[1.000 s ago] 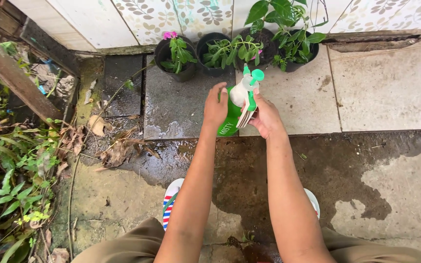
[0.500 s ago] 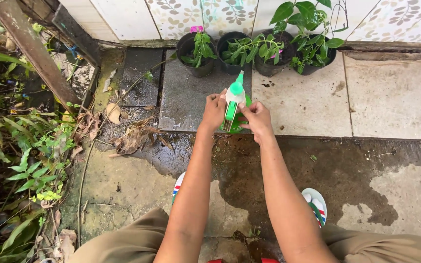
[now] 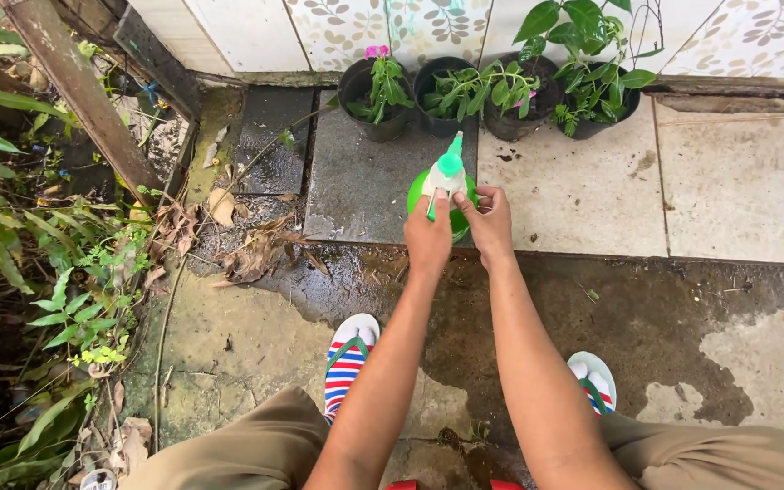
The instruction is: Watering potted plants using a manual pressure spray bottle by pumping and spraying.
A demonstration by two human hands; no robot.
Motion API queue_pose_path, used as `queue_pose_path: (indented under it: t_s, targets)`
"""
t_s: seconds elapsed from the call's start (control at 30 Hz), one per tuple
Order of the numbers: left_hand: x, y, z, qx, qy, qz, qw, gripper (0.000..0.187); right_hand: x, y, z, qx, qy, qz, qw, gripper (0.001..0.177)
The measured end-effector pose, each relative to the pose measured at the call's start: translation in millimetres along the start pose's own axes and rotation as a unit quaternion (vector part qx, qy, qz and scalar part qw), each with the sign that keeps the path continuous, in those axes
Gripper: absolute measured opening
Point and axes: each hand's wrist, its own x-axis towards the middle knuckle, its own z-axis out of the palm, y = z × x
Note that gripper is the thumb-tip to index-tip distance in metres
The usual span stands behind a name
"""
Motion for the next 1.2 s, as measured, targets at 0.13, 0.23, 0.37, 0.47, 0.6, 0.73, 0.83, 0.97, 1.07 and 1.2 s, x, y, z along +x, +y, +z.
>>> queue_pose_path:
  t_s: [0.13,0.23,0.37,0.47,0.6,0.73,0.83,0.97,1.07,1.2]
  targets:
    - [44,-47,9,-0.057,-0.077,0.021,0.995,0.048,-11,-29,-7,0.013,0.001,0.059,0.998,0.041]
    - [67,-40,2,-0.037,-0.089,0.004,0.995,0.045,-15,-57,-6,-0.006,-0.040,0.057,0.998,0.049]
    - [84,-20,0,0.010,-0.097,0.010,0.995,0.057,-6,-62,5,-0.002,-0.071,0.032,0.997,0.051]
    - [87,-7,-2,0.031,-0.089,-0.004,0.996,0.058,5,-42,13,-0.019,-0.108,-0.014,0.994,0.053]
    - [86,8,-3,0.036,-0.073,-0.037,0.996,0.052,5,-38,18,-0.039,-0.139,-0.050,0.988,0.054]
    - [87,11,-1,0.027,-0.075,-0.054,0.995,0.052,6,-36,17,-0.054,-0.137,-0.047,0.988,0.054]
    - [98,8,3,0.046,-0.077,-0.062,0.994,0.055,18,-28,20,-0.073,-0.139,-0.075,0.985,0.054]
    - [114,2,8,-0.011,-0.109,-0.074,0.991,0.051,38,-15,22,-0.095,-0.135,-0.032,0.986,0.055]
    - [122,-3,13,-0.036,-0.118,-0.076,0.989,0.050,48,-14,21,-0.123,-0.130,-0.017,0.984,0.056]
    - [131,-14,16,-0.030,-0.120,-0.067,0.990,0.047,53,-17,19,-0.178,-0.139,0.004,0.974,0.059]
